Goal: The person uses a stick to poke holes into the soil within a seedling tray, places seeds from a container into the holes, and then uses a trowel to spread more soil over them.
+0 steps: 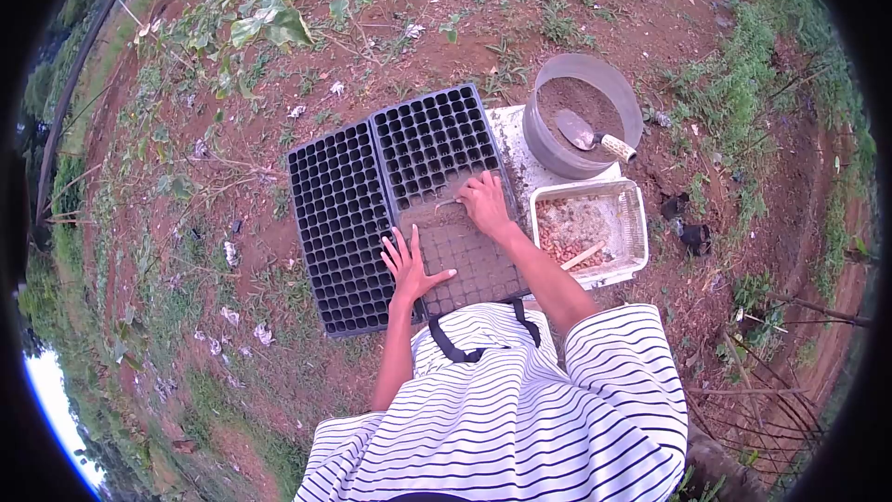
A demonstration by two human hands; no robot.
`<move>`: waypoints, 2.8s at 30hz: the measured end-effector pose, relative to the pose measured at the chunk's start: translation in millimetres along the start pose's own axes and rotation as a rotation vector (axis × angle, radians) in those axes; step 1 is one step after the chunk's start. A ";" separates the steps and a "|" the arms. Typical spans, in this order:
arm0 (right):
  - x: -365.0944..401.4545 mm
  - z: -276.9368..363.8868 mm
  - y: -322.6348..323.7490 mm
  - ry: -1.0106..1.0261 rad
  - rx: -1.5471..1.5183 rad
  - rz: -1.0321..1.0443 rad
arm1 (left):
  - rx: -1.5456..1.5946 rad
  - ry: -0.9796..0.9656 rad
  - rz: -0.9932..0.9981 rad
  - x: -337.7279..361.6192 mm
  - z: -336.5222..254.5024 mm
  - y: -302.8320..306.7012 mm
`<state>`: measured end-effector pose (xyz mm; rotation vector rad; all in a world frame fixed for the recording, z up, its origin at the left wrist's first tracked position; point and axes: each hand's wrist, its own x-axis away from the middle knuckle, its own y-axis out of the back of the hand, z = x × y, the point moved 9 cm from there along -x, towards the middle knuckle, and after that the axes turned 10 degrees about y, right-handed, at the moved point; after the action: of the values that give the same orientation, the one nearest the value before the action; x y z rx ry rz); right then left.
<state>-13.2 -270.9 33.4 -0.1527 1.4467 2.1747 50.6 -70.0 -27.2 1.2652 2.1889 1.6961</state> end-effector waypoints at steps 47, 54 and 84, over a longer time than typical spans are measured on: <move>-76.9 7.6 -42.6 0.319 0.240 0.483 | 0.059 0.020 -0.037 1.1 -0.6 3.9; -61.5 20.0 -60.0 0.238 0.221 0.540 | 0.064 0.016 -0.057 -0.6 -0.6 5.1; -46.7 -26.2 -30.5 -0.375 -0.299 0.189 | 0.032 0.025 -0.010 -0.9 0.8 0.6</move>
<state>36.5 -301.7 14.3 0.2858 0.9577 2.4016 52.0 -69.9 -27.4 1.2453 2.2418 1.6887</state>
